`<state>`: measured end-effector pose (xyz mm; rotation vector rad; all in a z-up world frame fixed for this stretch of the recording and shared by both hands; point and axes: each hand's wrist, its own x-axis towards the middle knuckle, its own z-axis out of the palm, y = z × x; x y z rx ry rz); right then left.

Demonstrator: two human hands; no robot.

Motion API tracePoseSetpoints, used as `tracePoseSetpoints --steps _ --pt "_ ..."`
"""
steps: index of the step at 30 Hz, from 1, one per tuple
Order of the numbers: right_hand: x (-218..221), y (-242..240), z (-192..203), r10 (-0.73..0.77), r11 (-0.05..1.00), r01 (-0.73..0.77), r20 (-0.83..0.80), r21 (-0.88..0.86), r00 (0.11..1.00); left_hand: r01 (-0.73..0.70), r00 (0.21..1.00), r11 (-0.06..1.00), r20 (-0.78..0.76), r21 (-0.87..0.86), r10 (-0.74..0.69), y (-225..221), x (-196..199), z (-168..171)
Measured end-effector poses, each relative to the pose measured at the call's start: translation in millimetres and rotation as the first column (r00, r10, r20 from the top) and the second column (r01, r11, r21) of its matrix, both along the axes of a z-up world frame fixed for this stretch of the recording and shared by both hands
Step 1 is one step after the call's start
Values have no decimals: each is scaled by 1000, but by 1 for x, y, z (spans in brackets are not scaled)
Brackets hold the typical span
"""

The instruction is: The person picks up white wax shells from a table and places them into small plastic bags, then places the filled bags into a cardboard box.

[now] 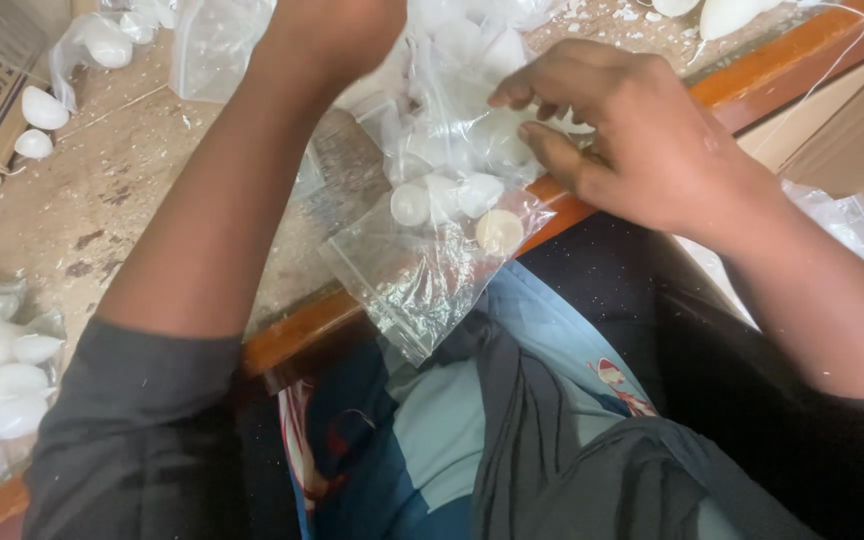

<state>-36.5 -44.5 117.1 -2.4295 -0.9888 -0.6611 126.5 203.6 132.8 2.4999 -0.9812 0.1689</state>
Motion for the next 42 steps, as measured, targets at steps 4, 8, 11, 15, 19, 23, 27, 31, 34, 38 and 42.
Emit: tracePoseSetpoints --steps 4,8,11,15,19,23,27,31,34,38,42 --pt "18 6 -15 -86 993 80 67 87 994 302 933 953 202 13 -298 -5 -67 7" --pt "40 -1 -49 -126 956 135 -51 259 991 487 833 873 297 9 -468 9 -57 -10" --pt "43 4 -50 -163 928 180 -78 326 984 460 885 877 155 -138 -439 7 -52 -6" --pt "29 2 -39 -169 907 176 -54 381 984 456 857 887 306 -77 -414 -1 -61 -3" --pt "-4 4 -13 -125 877 98 27 470 992 456 793 858 546 -238 -270 -15 -63 2" --pt "-21 2 -7 -40 894 -42 174 445 984 452 798 800 580 -395 -165 -26 -64 8" --pt "-23 9 1 -79 886 10 131 463 988 407 821 851 541 -332 -181 -39 -91 20" --pt "-14 1 2 -159 855 212 -149 474 976 300 879 863 470 -408 -84 -44 -97 17" --pt "-5 -22 5 -98 812 293 -376 505 921 280 953 803 256 -526 -165 -37 -82 -1" --pt "-17 -63 37 -36 884 200 -367 421 930 312 943 731 104 -607 -316 -37 -74 -27" --pt "-16 -168 15 -361 911 411 -408 40 839 343 936 843 74 -414 -344 -39 -84 -31"
